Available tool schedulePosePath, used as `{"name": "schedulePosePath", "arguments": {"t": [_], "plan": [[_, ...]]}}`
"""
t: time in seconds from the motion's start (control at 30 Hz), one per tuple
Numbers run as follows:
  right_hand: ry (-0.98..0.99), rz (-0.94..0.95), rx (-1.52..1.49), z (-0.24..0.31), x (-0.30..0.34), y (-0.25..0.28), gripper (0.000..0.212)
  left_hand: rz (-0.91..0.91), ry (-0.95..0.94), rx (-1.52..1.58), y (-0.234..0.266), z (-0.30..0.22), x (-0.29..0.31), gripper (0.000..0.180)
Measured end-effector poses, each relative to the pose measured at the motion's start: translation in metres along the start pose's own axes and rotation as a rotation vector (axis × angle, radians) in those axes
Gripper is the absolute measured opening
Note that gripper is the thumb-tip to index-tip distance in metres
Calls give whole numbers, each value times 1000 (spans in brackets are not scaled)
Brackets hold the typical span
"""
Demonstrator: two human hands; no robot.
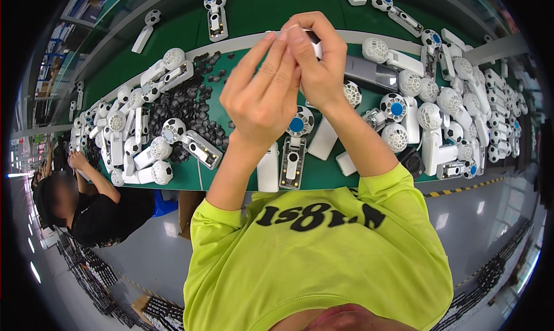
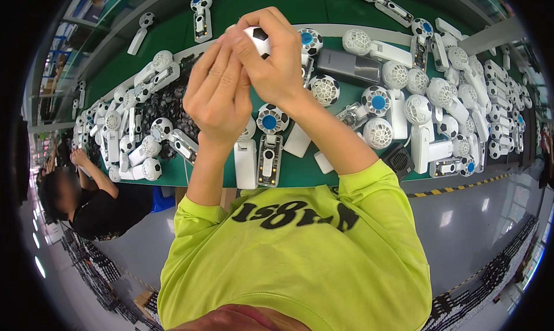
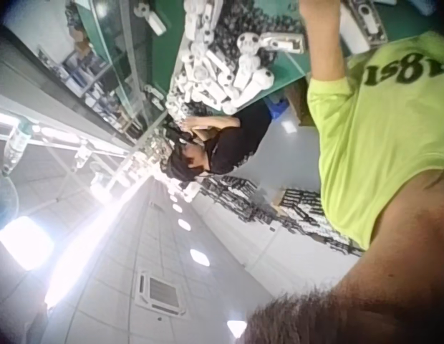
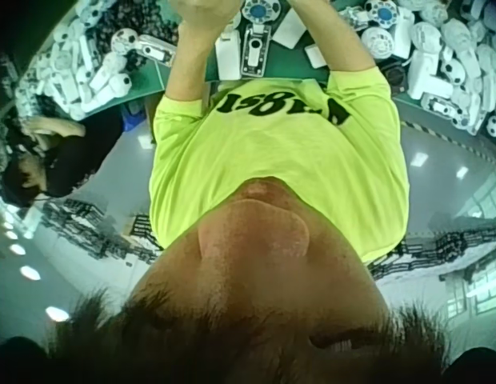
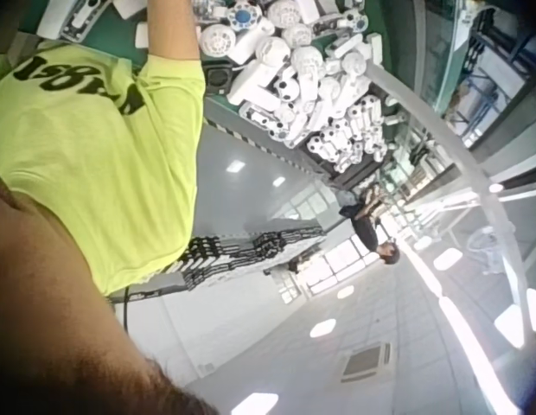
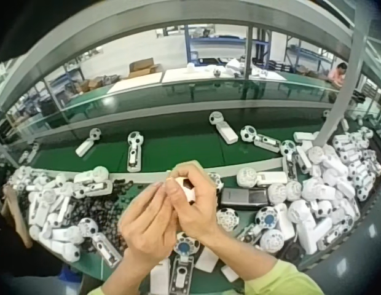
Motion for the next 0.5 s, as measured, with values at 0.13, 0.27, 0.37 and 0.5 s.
{"name": "schedulePosePath", "arguments": {"t": [0.13,0.27,0.37,0.5], "plan": [[-158,85,-271,-6,-3,2,18,39,244,627,4,21,-1,28],[-275,130,-546,-2,-11,7,14,112,678,749,6,76,8,29],[-338,118,-644,-11,-15,9,13,561,505,254,-11,114,56,28],[-428,59,-676,-19,-18,25,22,837,415,104,-31,127,91,27]]}}
Point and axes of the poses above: each hand's wrist, its own x-axis away from the middle knuckle, its own y-axis out of the back of the hand, z = x × y, the point moved 1 cm from there along -x, towards the middle knuckle, and after that the axes turned 10 degrees about -y, right-handed, at the moved point
